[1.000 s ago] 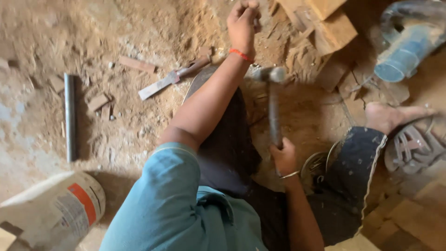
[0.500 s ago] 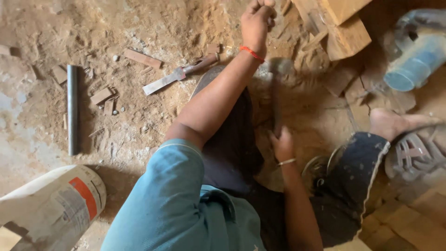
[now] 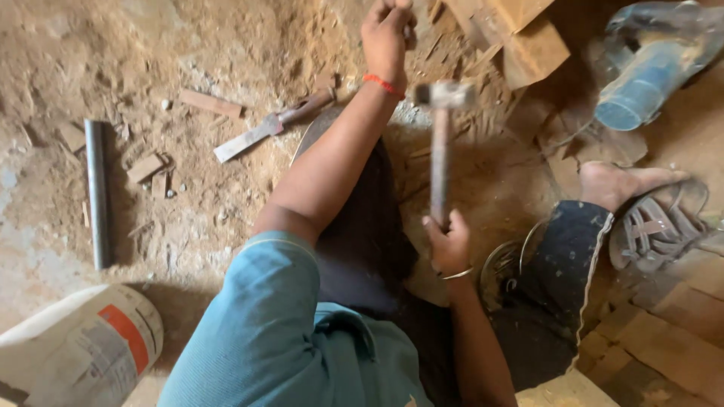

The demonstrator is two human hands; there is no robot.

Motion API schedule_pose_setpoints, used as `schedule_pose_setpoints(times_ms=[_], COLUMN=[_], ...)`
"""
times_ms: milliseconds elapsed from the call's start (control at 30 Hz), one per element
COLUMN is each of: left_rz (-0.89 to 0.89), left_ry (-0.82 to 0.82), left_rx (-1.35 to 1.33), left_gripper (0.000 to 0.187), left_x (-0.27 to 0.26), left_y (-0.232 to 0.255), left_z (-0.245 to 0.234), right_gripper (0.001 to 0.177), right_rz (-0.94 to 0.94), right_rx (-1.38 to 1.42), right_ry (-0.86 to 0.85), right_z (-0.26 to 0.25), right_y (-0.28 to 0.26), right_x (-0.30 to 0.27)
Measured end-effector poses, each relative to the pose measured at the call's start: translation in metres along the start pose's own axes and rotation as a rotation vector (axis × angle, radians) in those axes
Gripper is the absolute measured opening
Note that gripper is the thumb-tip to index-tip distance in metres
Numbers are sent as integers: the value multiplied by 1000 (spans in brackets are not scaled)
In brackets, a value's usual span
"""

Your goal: Constructing a wooden frame using a hammer, saw, and tape measure.

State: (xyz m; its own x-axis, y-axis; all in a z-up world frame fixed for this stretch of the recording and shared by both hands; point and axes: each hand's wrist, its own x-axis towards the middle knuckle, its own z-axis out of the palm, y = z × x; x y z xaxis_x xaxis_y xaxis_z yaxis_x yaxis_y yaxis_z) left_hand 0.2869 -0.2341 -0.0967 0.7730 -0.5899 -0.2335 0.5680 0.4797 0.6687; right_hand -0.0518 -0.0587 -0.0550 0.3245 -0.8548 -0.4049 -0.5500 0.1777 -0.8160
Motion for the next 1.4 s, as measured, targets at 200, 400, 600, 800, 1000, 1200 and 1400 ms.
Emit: schedule_pose_setpoints(times_ms=[200,400,600,800,1000,1200,1400], left_rz=[12,-39,-91,-96,-16,-51,-58], left_ry=[-23,-25,-30,-10,-45,-35,-73], left_rx=[15,83,67,36,45,65,45], left_gripper=[9,9,9,8,9,10,9], left_x=[2,1,-5,1,6,5,6], left_y=[4,-2,17,10,-2,-6,1], left_z=[5,2,3,3,-3,-2,-1], right_gripper=[32,38,28,21,29,37,39], right_rz=[-260,-298,-267,-40,-157,-82,-127], right_rx=[-180,-580,-307,-56,42,-396,-524], right_ry=[217,144,-24,-8,146,106,-36], right_z=[-3,-5,-9,-10,-11,-15,-17], right_y=[2,48,31,2,-4,31,41], right_x=[22,52,41,12,13,38,42])
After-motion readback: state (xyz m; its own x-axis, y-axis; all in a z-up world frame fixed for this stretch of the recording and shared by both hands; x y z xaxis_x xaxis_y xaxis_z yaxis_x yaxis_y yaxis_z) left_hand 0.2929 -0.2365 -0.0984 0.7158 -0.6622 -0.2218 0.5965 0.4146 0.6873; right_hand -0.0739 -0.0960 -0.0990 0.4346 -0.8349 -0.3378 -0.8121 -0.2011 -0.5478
